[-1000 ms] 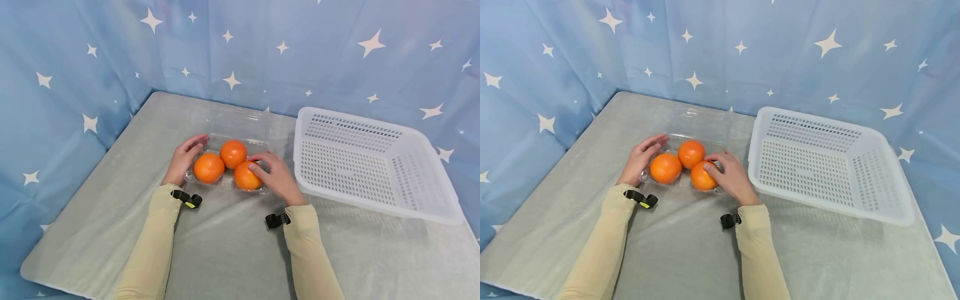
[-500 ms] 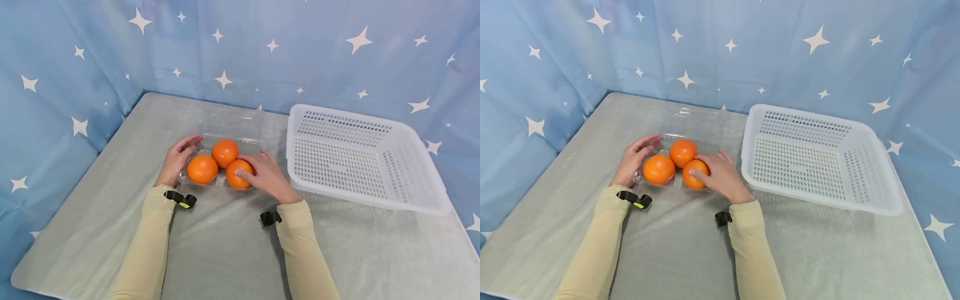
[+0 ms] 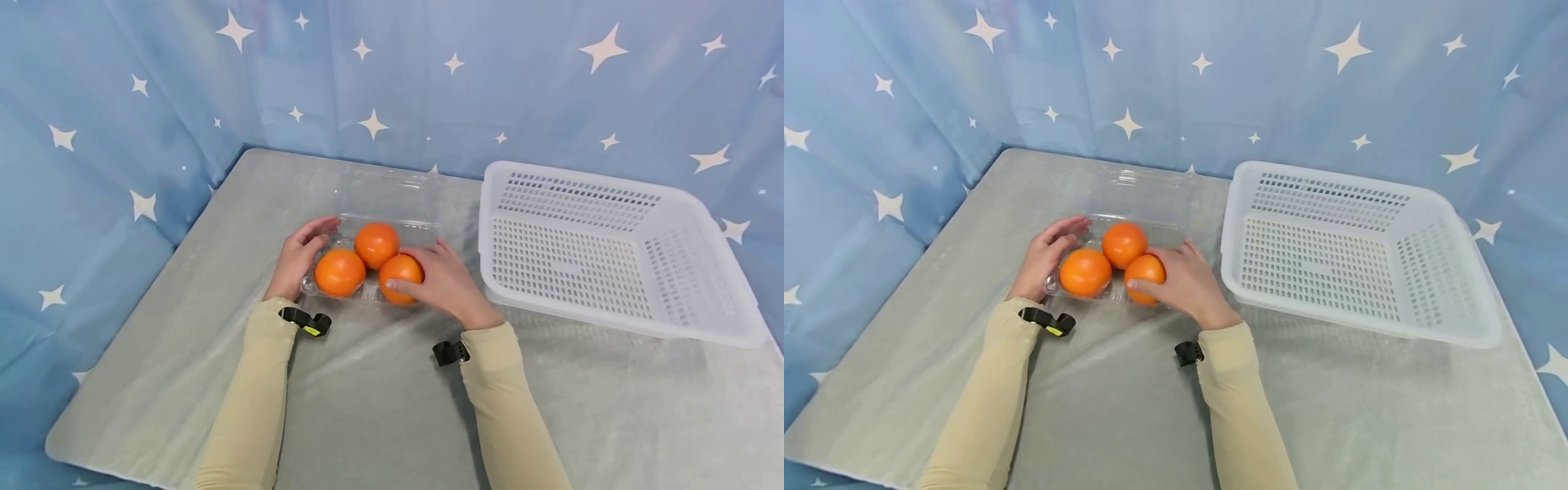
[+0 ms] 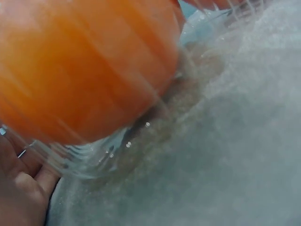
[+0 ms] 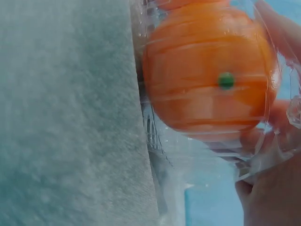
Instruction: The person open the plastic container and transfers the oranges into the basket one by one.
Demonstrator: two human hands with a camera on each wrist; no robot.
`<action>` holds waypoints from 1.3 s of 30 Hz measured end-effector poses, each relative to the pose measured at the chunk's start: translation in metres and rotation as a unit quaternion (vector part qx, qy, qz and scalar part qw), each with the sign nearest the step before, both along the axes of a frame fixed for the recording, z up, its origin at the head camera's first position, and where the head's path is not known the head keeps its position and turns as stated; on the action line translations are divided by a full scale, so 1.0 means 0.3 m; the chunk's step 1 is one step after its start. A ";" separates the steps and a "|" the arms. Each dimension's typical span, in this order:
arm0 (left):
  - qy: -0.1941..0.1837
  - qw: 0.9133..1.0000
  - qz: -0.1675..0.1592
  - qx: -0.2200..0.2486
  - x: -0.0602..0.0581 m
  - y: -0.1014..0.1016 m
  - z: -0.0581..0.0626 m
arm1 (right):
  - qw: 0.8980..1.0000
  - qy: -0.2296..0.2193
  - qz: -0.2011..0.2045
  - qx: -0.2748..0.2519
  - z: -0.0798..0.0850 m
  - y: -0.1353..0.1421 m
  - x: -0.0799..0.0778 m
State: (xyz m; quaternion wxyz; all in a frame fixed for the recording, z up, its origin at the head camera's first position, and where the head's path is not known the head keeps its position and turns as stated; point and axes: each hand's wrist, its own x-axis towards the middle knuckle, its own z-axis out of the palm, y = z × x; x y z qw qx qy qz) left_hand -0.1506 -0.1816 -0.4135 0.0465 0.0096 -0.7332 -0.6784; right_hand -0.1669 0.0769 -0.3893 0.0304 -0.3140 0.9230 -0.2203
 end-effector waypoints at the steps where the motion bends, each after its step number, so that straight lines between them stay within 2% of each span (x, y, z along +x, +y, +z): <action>1: 0.004 1.000 0.001 0.002 -0.007 -0.001 -0.009 | 1.000 0.002 0.001 0.000 0.002 0.001 -0.002; 6: 0.010 1.000 0.007 -0.006 -0.029 -0.011 -0.048 | 1.000 0.004 0.002 0.001 0.004 -0.002 -0.003; 13: 0.002 1.000 0.002 0.003 0.001 0.001 0.010 | 1.000 -0.007 0.004 -0.005 0.011 -0.001 -0.003; 15: 0.005 1.000 0.001 0.004 0.002 0.000 0.015 | 1.000 -0.012 0.000 -0.010 0.018 0.001 -0.002; 21: 0.008 1.000 -0.002 0.007 0.000 0.004 0.016 | 0.999 -0.039 -0.021 -0.025 0.034 0.012 0.002; 32: 0.003 1.000 0.003 0.005 -0.024 0.005 -0.010 | 0.998 -0.045 -0.012 -0.035 0.034 0.017 -0.004; 39: -0.003 1.000 0.005 0.005 -0.008 0.011 0.017 | 0.999 -0.027 0.010 -0.032 0.029 0.017 -0.009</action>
